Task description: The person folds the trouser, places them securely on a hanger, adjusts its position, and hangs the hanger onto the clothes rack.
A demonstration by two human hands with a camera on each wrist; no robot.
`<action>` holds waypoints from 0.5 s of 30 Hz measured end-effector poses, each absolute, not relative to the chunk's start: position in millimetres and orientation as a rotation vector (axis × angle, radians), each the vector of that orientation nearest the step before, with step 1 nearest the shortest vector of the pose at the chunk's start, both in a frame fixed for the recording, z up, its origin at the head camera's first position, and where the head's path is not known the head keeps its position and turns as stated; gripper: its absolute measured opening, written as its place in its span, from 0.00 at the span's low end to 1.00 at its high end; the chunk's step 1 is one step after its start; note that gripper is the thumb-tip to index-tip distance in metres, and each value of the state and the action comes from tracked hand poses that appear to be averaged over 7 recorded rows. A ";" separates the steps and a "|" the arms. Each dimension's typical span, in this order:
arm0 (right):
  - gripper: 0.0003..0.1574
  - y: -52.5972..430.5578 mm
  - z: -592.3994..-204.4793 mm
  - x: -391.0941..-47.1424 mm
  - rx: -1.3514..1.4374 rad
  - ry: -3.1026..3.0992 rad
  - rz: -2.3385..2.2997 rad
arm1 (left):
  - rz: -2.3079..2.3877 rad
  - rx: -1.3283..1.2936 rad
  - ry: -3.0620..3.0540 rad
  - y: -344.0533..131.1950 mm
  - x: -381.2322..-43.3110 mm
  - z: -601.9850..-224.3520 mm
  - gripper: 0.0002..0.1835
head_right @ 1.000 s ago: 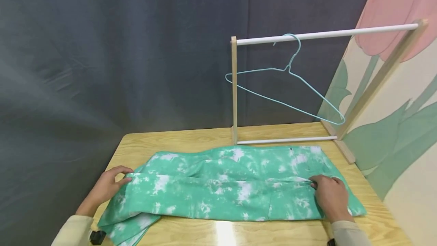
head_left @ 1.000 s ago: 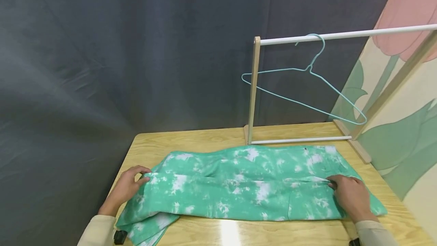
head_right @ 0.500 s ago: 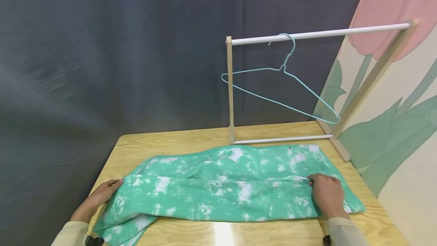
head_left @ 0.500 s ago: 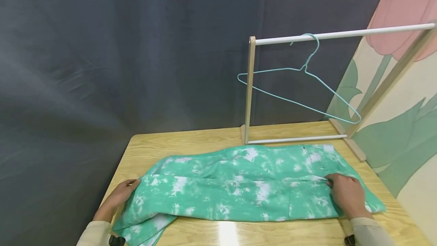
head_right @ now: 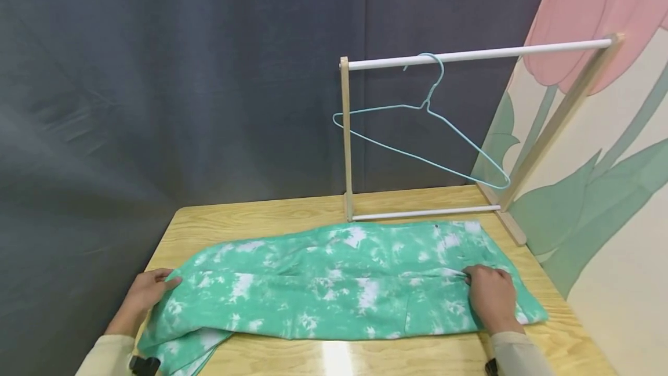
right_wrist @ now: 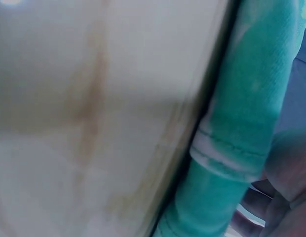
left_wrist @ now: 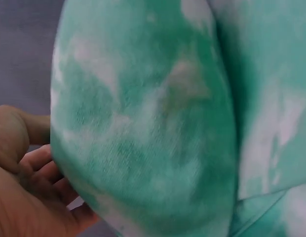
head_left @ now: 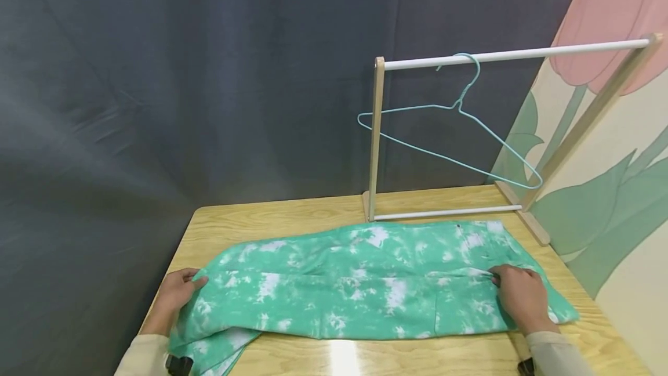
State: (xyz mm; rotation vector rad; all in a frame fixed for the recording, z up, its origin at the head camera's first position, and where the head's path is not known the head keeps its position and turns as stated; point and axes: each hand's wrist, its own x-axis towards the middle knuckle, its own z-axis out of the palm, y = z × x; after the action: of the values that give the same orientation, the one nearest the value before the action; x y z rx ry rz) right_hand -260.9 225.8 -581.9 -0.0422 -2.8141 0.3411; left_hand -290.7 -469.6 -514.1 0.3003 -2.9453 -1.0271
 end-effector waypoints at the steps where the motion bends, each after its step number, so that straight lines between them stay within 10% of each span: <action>1: 0.09 226.3 -581.8 -261.4 -0.038 -2.818 0.347 | -1.023 0.342 -2.902 -467.8 -288.0 -510.3 0.26; 15: 0.07 241.0 -578.2 -249.3 0.008 -2.796 0.295 | -0.818 0.354 -2.704 -418.5 -267.3 -512.6 0.21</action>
State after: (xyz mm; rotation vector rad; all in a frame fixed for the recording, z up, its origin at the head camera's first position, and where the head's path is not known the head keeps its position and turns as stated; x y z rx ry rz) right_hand -249.3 241.0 -578.2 0.0079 -2.7962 0.2953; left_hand -267.3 -418.5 -512.6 0.3541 -2.7039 -0.8181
